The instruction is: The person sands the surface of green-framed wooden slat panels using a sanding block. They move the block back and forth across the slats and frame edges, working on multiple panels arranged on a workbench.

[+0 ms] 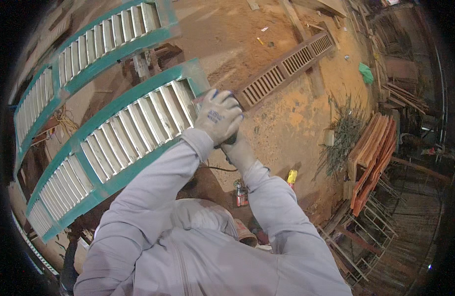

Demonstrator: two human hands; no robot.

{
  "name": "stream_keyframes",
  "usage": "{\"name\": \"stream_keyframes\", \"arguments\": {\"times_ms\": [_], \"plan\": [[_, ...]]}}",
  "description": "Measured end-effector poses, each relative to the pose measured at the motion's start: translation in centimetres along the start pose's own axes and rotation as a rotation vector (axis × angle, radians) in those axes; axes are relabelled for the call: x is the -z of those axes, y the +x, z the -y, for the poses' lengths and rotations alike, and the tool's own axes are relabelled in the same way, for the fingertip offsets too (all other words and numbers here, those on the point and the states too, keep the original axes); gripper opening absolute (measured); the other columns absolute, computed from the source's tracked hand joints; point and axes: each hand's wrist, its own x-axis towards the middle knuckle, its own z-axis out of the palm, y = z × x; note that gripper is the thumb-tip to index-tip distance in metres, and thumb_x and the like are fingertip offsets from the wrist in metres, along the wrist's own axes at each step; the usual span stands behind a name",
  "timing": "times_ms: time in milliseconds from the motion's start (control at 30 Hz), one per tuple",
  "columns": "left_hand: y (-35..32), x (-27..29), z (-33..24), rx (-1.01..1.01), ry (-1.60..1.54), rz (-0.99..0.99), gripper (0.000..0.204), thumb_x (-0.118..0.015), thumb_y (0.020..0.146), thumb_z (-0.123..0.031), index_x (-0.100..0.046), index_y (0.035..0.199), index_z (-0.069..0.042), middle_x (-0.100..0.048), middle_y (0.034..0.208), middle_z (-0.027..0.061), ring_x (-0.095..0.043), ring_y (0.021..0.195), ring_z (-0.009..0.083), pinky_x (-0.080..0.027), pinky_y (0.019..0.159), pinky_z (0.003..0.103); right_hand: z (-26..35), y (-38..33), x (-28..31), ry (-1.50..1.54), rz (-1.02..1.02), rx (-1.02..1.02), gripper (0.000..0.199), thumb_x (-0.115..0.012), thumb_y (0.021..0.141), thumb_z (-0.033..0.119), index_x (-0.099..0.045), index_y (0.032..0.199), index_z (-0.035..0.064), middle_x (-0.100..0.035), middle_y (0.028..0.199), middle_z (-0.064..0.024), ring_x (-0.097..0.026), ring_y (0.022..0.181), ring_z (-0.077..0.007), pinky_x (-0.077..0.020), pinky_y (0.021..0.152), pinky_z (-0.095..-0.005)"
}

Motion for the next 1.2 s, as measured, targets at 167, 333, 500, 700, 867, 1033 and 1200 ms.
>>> {"name": "stream_keyframes", "arguments": {"times_ms": [167, 333, 500, 700, 867, 1033, 1200], "plan": [[2.6, 0.3, 2.1, -0.013, 0.103, 0.036, 0.029, -0.059, 0.096, -0.040, -0.076, 0.104, -0.018, -0.070, 0.118, 0.0039, -0.054, 0.131, 0.0279, -0.037, 0.115, 0.056, 0.7, 3.3, 0.2, -0.031, -0.019, 0.024, 0.040, -0.079, 0.086, 0.018, -0.068, 0.120, 0.0003, -0.074, 0.082, -0.0141, -0.072, 0.067, -0.0189, -0.0542, 0.055, -0.0365], [8.5, 2.8, 7.0, 0.029, 0.089, -0.066, 0.029, -0.056, 0.098, -0.038, -0.075, 0.103, -0.016, -0.069, 0.119, 0.0051, -0.055, 0.128, 0.0271, -0.037, 0.115, 0.053, 4.6, 10.4, 0.6, -0.160, -0.087, 0.389, 0.046, -0.079, 0.085, 0.029, -0.070, 0.123, 0.0041, -0.076, 0.112, -0.0230, -0.071, 0.109, -0.0432, -0.0552, 0.093, -0.0485], [2.9, 0.2, 3.0, -0.017, 0.043, 0.014, 0.030, -0.059, 0.098, -0.039, -0.077, 0.106, -0.018, -0.070, 0.120, 0.0037, -0.056, 0.128, 0.0256, -0.037, 0.116, 0.051, -0.1, 4.4, -0.7, -0.110, -0.075, 0.116, 0.051, -0.080, 0.084, 0.030, -0.068, 0.126, 0.0046, -0.076, 0.114, -0.0240, -0.071, 0.111, -0.0430, -0.0553, 0.094, -0.0484], [5.4, 0.7, 3.2, -0.033, 0.120, 0.087, 0.032, -0.057, 0.099, -0.042, -0.077, 0.109, -0.019, -0.069, 0.123, 0.0032, -0.055, 0.131, 0.0249, -0.036, 0.116, 0.051, 0.7, 5.9, 0.7, -0.079, -0.113, 0.197, 0.053, -0.081, 0.084, 0.032, -0.068, 0.126, 0.0034, -0.075, 0.114, -0.0246, -0.071, 0.111, -0.0439, -0.0550, 0.094, -0.0496], [8.5, 1.6, 5.9, -0.013, 0.091, -0.033, 0.031, -0.057, 0.098, -0.040, -0.077, 0.110, -0.019, -0.070, 0.123, 0.0038, -0.056, 0.130, 0.0254, -0.037, 0.115, 0.048, 1.7, 9.6, 0.9, -0.134, -0.101, 0.299, 0.054, -0.080, 0.085, 0.034, -0.067, 0.128, 0.0036, -0.074, 0.118, -0.0251, -0.069, 0.114, -0.0445, -0.0542, 0.096, -0.0505], [3.1, 0.7, 2.2, -0.059, 0.088, 0.110, 0.030, -0.058, 0.100, -0.039, -0.077, 0.111, -0.019, -0.070, 0.124, 0.0057, -0.056, 0.131, 0.0279, -0.038, 0.116, 0.050, -0.4, 3.3, 0.0, -0.226, -0.113, 0.107, 0.059, -0.079, 0.086, 0.039, -0.065, 0.133, 0.0059, -0.073, 0.121, -0.0251, -0.067, 0.117, -0.0439, -0.0531, 0.100, -0.0498], [7.3, 2.1, 3.7, -0.035, 0.113, 0.116, 0.037, -0.054, 0.102, -0.044, -0.075, 0.117, -0.018, -0.068, 0.129, 0.0065, -0.055, 0.133, 0.0281, -0.036, 0.117, 0.051, 2.3, 7.5, 2.1, -0.413, -0.121, 0.208, 0.059, -0.078, 0.085, 0.040, -0.064, 0.133, 0.0077, -0.074, 0.121, -0.0225, -0.068, 0.117, -0.0422, -0.0538, 0.100, -0.0491]]}}
